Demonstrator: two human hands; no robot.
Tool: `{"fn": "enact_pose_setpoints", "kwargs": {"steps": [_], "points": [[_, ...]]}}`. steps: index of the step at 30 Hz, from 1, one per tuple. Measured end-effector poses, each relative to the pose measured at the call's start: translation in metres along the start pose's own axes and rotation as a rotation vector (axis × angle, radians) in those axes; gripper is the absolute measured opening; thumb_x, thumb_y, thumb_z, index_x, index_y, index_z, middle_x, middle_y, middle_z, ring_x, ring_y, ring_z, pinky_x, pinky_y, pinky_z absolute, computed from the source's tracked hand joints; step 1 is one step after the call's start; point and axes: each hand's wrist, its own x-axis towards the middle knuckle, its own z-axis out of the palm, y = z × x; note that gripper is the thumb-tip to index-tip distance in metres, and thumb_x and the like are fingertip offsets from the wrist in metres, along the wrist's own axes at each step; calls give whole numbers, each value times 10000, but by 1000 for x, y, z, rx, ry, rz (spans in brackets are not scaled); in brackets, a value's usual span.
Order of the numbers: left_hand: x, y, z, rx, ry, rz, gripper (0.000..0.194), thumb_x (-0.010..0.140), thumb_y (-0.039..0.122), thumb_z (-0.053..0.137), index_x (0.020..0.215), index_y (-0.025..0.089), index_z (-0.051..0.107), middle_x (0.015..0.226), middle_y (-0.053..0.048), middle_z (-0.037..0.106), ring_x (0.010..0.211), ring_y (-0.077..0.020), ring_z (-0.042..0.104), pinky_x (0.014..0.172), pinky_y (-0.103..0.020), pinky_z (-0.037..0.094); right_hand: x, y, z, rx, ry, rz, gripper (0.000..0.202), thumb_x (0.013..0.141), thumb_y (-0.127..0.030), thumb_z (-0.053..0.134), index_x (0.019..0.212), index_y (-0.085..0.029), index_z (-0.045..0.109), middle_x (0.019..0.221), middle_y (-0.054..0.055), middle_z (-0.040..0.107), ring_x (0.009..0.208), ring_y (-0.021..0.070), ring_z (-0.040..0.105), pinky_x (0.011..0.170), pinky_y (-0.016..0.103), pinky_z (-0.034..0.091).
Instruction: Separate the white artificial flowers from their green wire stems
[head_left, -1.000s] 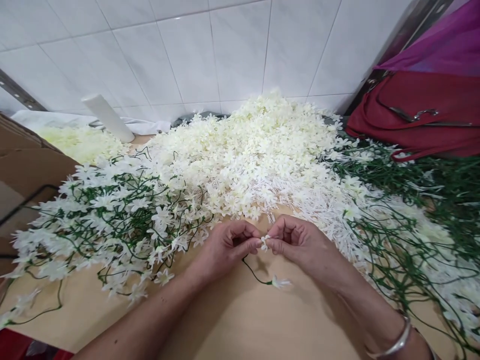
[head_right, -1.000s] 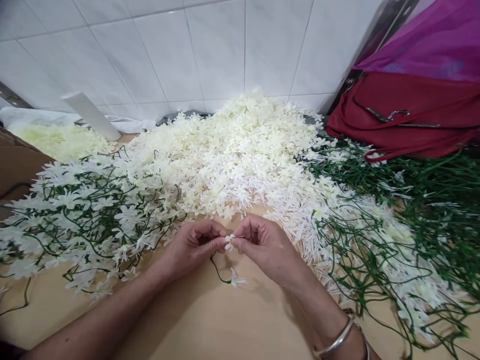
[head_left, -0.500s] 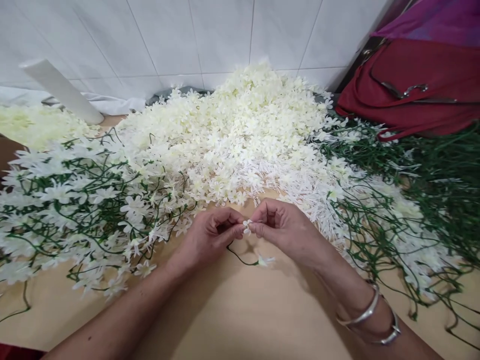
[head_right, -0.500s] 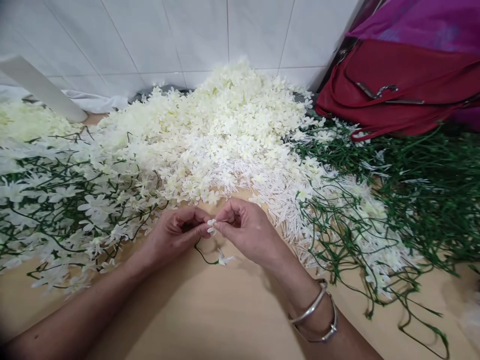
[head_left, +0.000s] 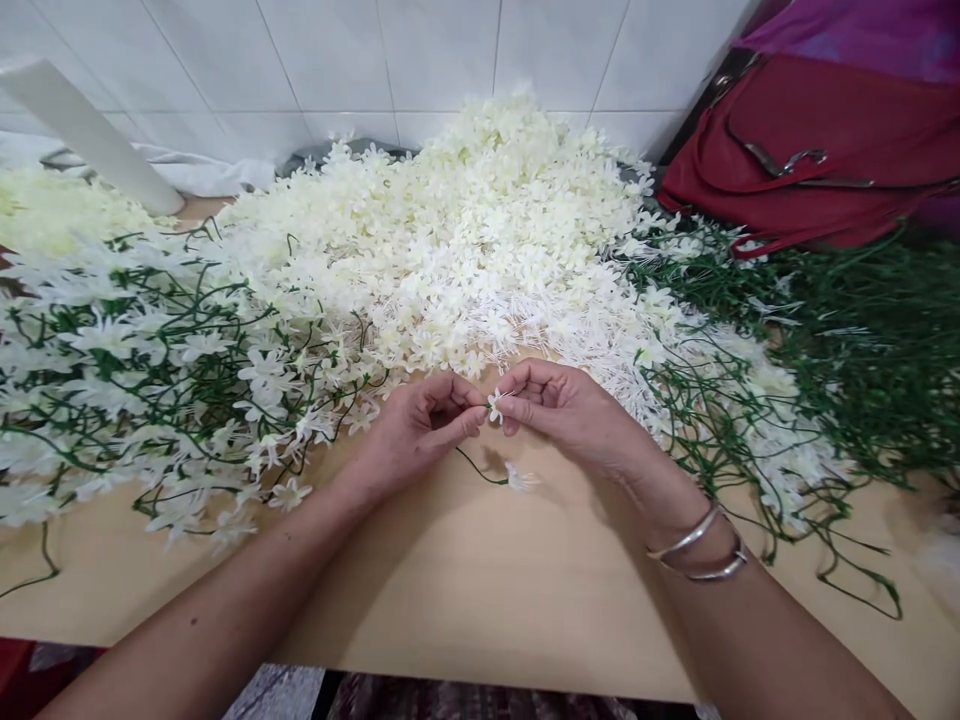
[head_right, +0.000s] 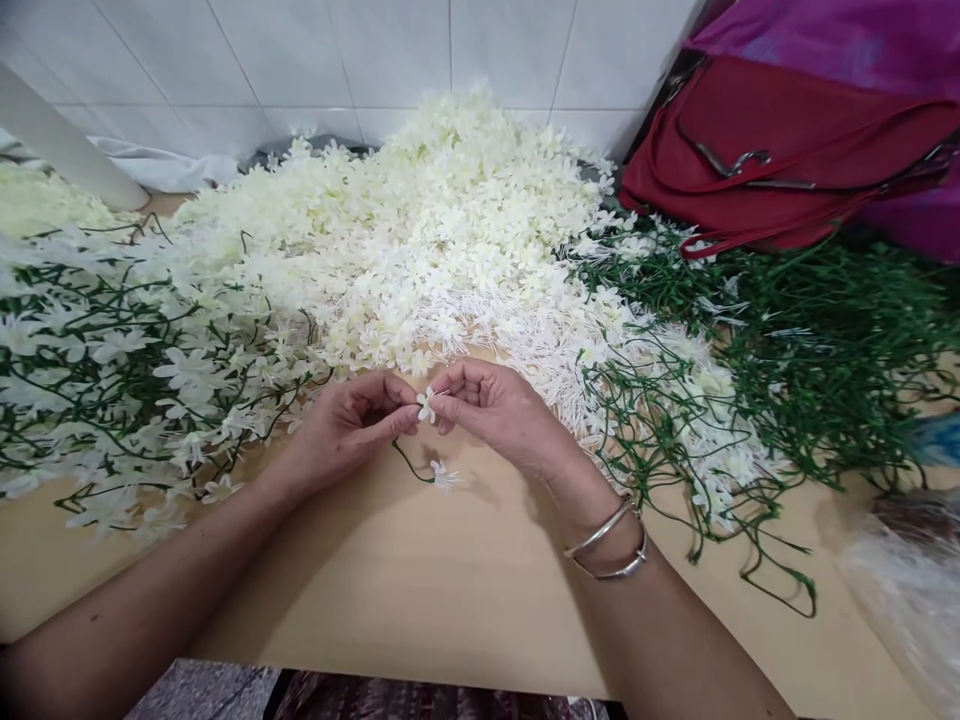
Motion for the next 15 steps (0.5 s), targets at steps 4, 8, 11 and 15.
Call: {"fn": "enact_pose_setpoints", "kwargs": {"steps": [4,8,11,15], "points": [[1,0,-1,33,0,18,200,966,330,669,908,141,694,759,-33,696,657,-122,611,595,-227,435,1,2,3,-12,9,2,209,843,-368,798,844,-194,684,700,-9,701,640,129,638,659,277,508],[1,-1,-1,69,-7,39,177,965,310,672,909,146,706,744,-35,709,650,-125,617,598,-231,442,0,3,6,-31,15,-1,181,860,-349,771,835,-192,684,678,-12,693,635,126,642,643,267,502],[1,-3,0,67,-1,28,174,968,314,675,917,153,717,755,-39,727,657,-128,631,609,-236,459,-1,3,7,-35,25,14,156,876,-331,750,844,-197,678,678,-14,696,645,126,651,640,263,498],[1,-4,0,87,15,18,161,965,308,684,916,164,735,767,-40,753,656,-132,645,613,-241,480,-2,1,10,-64,35,43,155,892,-338,731,840,-207,669,692,-10,704,657,132,656,645,273,498]]}}
